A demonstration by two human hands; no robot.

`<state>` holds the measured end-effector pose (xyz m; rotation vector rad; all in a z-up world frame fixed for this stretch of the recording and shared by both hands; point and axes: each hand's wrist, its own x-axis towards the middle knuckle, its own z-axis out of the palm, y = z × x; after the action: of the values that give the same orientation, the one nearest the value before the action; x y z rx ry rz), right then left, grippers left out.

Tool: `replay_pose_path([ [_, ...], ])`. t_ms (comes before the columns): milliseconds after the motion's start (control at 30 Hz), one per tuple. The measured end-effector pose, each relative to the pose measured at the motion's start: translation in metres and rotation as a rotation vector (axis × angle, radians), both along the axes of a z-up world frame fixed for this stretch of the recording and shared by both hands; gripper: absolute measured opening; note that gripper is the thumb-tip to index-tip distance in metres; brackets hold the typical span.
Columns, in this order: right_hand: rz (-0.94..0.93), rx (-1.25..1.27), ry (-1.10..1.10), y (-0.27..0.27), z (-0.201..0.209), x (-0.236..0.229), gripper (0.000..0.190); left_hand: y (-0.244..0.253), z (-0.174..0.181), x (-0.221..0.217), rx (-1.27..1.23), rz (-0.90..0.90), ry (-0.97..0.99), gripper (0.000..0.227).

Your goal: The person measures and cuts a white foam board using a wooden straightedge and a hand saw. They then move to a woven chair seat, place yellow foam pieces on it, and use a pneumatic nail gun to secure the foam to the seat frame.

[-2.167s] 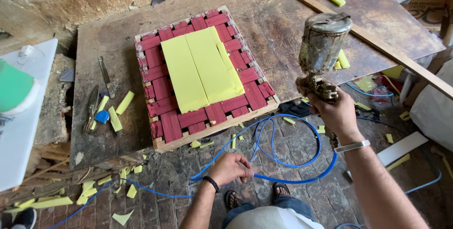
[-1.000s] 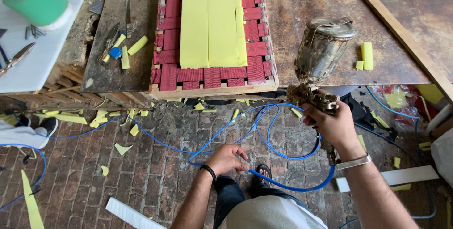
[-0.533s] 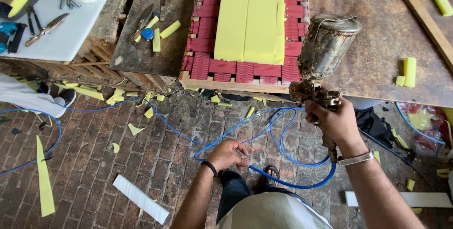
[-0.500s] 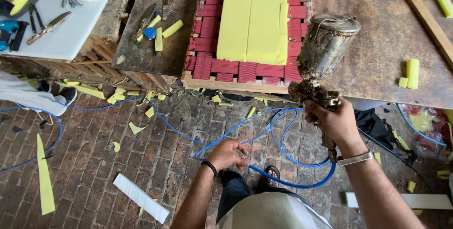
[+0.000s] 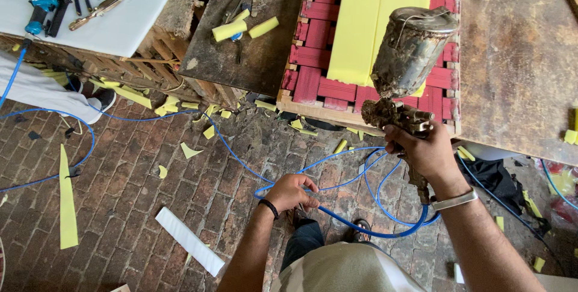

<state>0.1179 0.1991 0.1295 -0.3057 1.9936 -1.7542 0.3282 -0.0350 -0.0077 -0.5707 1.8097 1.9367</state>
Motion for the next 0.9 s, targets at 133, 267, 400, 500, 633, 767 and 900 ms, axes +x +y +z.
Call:
replay_pose_path([
  [133,0.055,0.057,0.049,-0.045,0.004,0.006,0.018,-0.033,-0.005,0.010,0.008,0.048,-0.023,0.032],
  [267,0.028,0.139,0.091,-0.083,0.015,0.014,0.020,-0.065,-0.008,0.020,0.050,0.063,0.007,0.032],
  [400,-0.038,0.212,0.218,-0.102,0.026,0.014,0.024,-0.088,-0.007,0.023,0.005,0.066,-0.003,0.031],
  [500,-0.014,0.207,0.168,-0.110,0.028,0.012,0.022,-0.096,-0.006,0.018,-0.072,0.012,0.042,0.033],
  [633,-0.051,0.200,0.266,-0.122,0.025,0.006,0.029,-0.106,-0.004,0.007,-0.017,0.030,0.015,0.033],
  [767,-0.008,0.133,0.184,-0.130,0.028,-0.012,0.028,-0.117,-0.001,-0.006,-0.072,0.019,-0.005,0.033],
  [900,-0.065,0.198,0.275,-0.139,0.028,-0.033,0.039,-0.124,-0.003,-0.029,0.033,0.056,0.054,0.033],
])
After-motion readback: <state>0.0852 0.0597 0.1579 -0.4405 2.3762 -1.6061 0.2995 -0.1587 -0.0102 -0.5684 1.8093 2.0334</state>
